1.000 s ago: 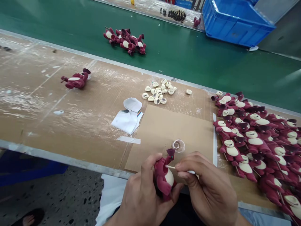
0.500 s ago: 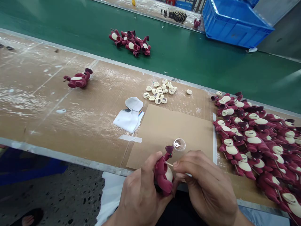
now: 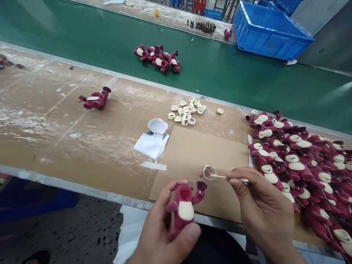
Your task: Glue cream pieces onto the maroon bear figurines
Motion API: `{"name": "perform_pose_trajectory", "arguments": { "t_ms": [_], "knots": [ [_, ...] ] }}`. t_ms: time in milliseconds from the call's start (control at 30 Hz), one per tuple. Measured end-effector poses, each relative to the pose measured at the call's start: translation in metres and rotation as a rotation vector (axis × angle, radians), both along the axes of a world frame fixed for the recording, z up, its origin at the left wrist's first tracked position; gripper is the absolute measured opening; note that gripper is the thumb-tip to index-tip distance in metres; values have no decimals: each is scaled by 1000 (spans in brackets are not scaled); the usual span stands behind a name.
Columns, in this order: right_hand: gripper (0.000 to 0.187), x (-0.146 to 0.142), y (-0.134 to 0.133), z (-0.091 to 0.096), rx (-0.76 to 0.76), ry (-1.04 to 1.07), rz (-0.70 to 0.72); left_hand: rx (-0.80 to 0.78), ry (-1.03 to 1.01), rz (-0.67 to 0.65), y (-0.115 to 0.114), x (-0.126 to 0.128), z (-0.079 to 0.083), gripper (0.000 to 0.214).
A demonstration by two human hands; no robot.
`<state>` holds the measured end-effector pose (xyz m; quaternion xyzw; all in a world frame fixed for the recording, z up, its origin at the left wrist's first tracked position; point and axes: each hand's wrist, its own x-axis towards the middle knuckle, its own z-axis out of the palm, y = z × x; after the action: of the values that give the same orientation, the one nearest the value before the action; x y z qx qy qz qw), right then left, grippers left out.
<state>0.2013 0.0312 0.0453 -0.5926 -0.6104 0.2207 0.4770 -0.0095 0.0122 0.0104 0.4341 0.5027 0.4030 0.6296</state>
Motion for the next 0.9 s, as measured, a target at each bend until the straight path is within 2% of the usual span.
{"name": "perform_pose_trajectory", "arguments": {
  "t_ms": [67, 133, 200, 333, 400, 500, 600, 667, 767, 900],
  "knots": [
    [14, 10, 7, -6, -4, -147, 46, -207, -298, 77, 1, -5, -1, 41],
    [14, 16, 13, -12, -23, -254, 101, -328, -527, 51, 3, -8, 2, 46],
    [15, 17, 17, -19, -25, -292, 130, -429, -636, -18, 6, -9, 9, 55],
    [17, 14, 21, -28, -30, -286, 131, -598, -688, -193, 9, -6, 22, 63],
    [16, 14, 21, -28, -30, -267, 125, -573, -716, -272, 9, -3, 21, 66],
    [15, 13, 14, -21, -30, -199, 114, -488, -748, -343, 9, 1, 10, 64],
    [12, 9, 2, -6, -65, 14, 105, -418, -783, -372, 10, 6, 2, 59],
    [10, 5, -6, 6, -83, 162, 162, -425, -775, -390, 11, 8, 3, 57],
    [6, 0, -10, 18, -88, 265, 302, -510, -725, -382, 13, 9, 13, 59],
    [8, -5, -7, 21, -109, 279, 373, -658, -612, -307, 13, 8, 28, 62]
  ]
}}
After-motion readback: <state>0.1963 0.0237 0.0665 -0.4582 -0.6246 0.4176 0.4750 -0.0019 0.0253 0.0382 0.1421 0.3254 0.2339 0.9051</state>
